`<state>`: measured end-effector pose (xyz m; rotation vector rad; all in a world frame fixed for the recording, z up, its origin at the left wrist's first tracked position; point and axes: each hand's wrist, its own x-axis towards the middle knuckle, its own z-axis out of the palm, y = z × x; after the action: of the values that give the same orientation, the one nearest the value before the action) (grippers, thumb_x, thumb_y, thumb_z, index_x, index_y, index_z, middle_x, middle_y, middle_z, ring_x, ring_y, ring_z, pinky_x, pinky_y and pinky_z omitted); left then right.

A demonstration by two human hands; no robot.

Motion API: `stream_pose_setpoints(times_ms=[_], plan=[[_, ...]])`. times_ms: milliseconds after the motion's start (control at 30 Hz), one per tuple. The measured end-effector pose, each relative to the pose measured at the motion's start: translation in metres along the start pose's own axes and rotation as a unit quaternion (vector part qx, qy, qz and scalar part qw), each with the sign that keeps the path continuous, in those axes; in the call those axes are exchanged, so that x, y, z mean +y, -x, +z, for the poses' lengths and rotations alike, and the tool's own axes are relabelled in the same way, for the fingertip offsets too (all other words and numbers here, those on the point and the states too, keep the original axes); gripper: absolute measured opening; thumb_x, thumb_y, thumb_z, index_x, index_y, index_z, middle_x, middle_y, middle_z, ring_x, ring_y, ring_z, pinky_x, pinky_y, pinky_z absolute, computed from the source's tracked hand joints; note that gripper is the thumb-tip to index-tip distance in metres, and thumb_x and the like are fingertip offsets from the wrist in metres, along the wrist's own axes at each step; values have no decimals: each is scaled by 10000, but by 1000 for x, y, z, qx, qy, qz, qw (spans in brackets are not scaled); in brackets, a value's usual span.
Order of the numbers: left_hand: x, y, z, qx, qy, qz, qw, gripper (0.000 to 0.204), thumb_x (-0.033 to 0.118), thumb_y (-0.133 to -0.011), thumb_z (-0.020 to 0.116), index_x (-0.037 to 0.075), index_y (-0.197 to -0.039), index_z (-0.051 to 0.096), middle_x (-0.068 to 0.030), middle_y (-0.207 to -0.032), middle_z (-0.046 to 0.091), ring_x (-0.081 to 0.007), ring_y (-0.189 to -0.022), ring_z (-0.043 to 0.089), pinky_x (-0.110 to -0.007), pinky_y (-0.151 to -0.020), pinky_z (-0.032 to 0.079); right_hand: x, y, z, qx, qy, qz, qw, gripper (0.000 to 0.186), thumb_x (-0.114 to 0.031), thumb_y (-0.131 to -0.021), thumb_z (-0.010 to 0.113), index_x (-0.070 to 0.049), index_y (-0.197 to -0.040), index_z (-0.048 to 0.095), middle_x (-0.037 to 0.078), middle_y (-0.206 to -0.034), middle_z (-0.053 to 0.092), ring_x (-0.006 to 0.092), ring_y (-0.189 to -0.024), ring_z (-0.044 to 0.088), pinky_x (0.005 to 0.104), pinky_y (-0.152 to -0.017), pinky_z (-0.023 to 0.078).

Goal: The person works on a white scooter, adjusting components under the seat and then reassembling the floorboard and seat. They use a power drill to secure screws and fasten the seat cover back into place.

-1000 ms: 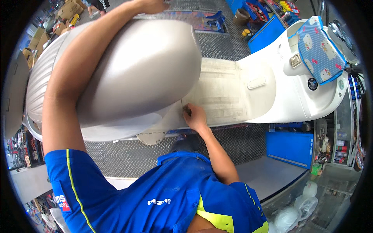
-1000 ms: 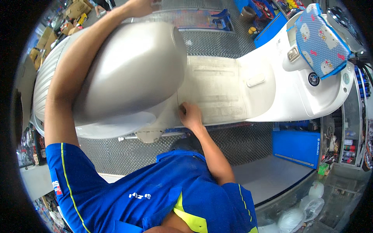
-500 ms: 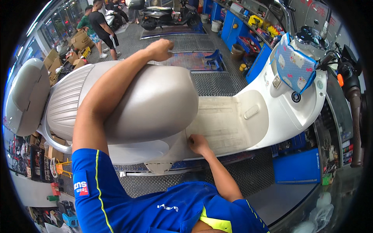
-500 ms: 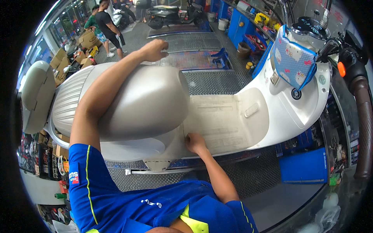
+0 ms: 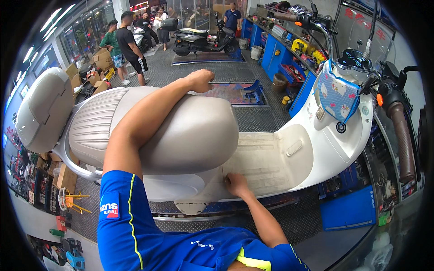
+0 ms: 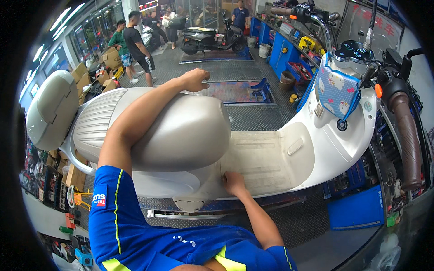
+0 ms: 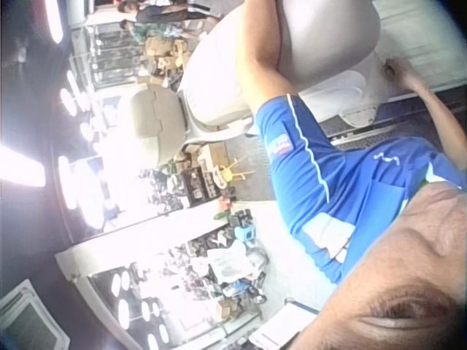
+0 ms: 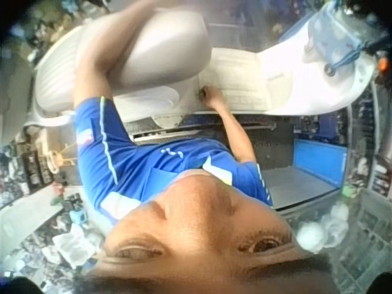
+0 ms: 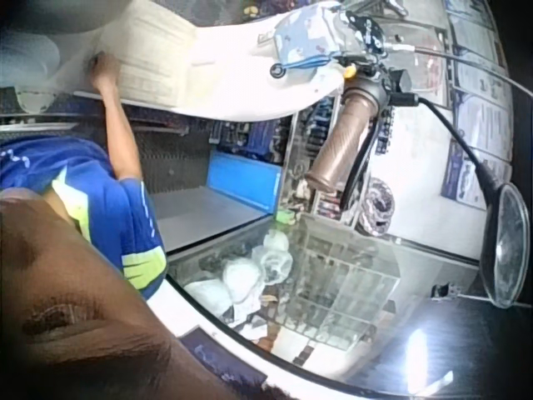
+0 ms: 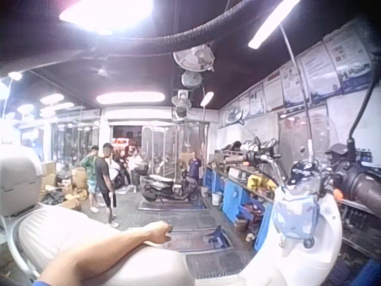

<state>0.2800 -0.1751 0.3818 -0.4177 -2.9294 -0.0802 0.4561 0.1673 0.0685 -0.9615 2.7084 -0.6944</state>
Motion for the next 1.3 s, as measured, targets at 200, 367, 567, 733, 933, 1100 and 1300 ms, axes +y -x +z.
stream_pose_setpoints(times_ms=[200,367,567,733,933,1100,1300], plan=[[-9,-4,6,-16,-12,8,1000,379,279,-851,747,-39,-1046,685,-245,-1028,716,-427,-1021,685,-485,-881,545,3,12,17,59,41,-41,997,162,-212,-922,611,-61,-965,650,190,-934,705,436,-885,674,573,-772,519],[-8,-2,6,-18,-1,16,1000,394,288,-846,749,-43,-1052,694,-250,-1011,718,-420,-1007,689,-476,-875,545,7,11,25,57,60,-41,996,172,-204,-932,595,-47,-999,620,202,-927,700,436,-884,678,569,-761,525],[-11,-5,7,-14,3,25,1000,431,305,-837,758,-46,-1078,696,-253,-1005,721,-416,-994,698,-470,-862,553,2,12,14,47,70,-45,995,191,-208,-944,581,-31,-1009,609,219,-912,701,436,-851,687,555,-752,539],[-11,-4,7,-19,3,24,1000,426,309,-838,760,-48,-1061,694,-249,-998,721,-412,-984,703,-465,-856,557,-5,19,12,102,69,-61,990,142,-137,-889,597,-6,-941,600,232,-818,698,432,-807,704,539,-709,554],[-17,-6,10,-21,9,23,999,436,315,-837,763,-48,-1072,700,-245,-999,726,-405,-979,708,-461,-848,562,0,16,10,87,18,-57,994,174,-189,-926,598,-16,-937,608,234,-873,684,447,-841,678,559,-740,535],[-17,-4,12,-23,6,11,1000,426,334,-844,747,-39,-1046,714,-245,-976,733,-403,-955,717,-457,-848,568,6,15,6,62,-8,-74,995,162,-195,-929,604,-36,-949,624,228,-962,682,435,-920,662,562,-785,522],[-17,-6,11,-39,-2,9,999,425,355,-844,734,-30,-1024,731,-243,-987,738,-406,-961,718,-455,-861,569,21,4,21,16,76,-128,989,164,-182,-890,629,-42,-974,654,212,-952,693,424,-918,675,545,-789,537]])
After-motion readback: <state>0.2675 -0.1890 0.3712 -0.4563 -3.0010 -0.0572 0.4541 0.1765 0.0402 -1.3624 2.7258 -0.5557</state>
